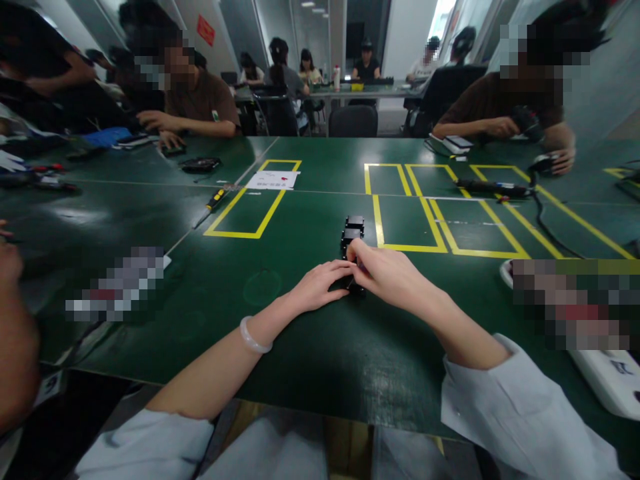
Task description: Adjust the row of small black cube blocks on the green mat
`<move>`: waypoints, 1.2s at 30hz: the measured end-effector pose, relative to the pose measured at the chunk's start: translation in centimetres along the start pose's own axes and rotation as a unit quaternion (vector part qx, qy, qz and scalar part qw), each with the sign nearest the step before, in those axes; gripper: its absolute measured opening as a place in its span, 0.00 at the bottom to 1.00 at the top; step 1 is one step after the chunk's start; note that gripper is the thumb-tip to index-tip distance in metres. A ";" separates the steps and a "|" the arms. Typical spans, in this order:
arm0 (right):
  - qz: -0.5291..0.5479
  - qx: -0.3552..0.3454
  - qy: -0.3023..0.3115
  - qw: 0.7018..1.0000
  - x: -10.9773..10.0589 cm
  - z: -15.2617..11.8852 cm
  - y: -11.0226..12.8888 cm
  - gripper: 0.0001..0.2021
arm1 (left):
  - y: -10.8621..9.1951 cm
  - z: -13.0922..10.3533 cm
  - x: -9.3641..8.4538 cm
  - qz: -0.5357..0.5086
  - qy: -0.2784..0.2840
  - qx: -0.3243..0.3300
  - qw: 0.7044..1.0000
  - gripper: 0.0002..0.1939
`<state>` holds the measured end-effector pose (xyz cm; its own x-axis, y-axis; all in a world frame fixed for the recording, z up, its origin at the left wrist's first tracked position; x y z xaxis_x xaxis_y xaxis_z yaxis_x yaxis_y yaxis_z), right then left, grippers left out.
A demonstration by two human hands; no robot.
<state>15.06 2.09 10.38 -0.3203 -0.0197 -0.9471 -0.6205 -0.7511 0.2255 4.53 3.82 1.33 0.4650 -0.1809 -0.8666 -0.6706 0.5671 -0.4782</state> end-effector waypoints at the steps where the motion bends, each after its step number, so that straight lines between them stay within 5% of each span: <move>1: 0.000 0.002 -0.002 1.000 0.0 0.0 0.0 0.06 | 0.0 0.0 0.0 -0.001 0.000 0.001 1.000 0.22; 36: -0.006 0.016 0.008 1.000 0.4 0.1 -0.5 0.08 | 0.0 0.0 0.0 -0.008 0.002 0.000 1.000 0.21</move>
<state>15.13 2.53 9.93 -0.3010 -0.0210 -0.9534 -0.6470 -0.7300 0.2203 4.53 3.77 1.34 0.4730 -0.1934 -0.8596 -0.6628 0.5647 -0.4918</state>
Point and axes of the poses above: each hand's wrist, its own z-axis towards the middle knuckle, its own x-axis out of the palm, y = z × x, the point moved 7 cm from there along z, towards the middle knuckle, and after that the axes turned 12 degrees about -x, right-handed, at the moved point
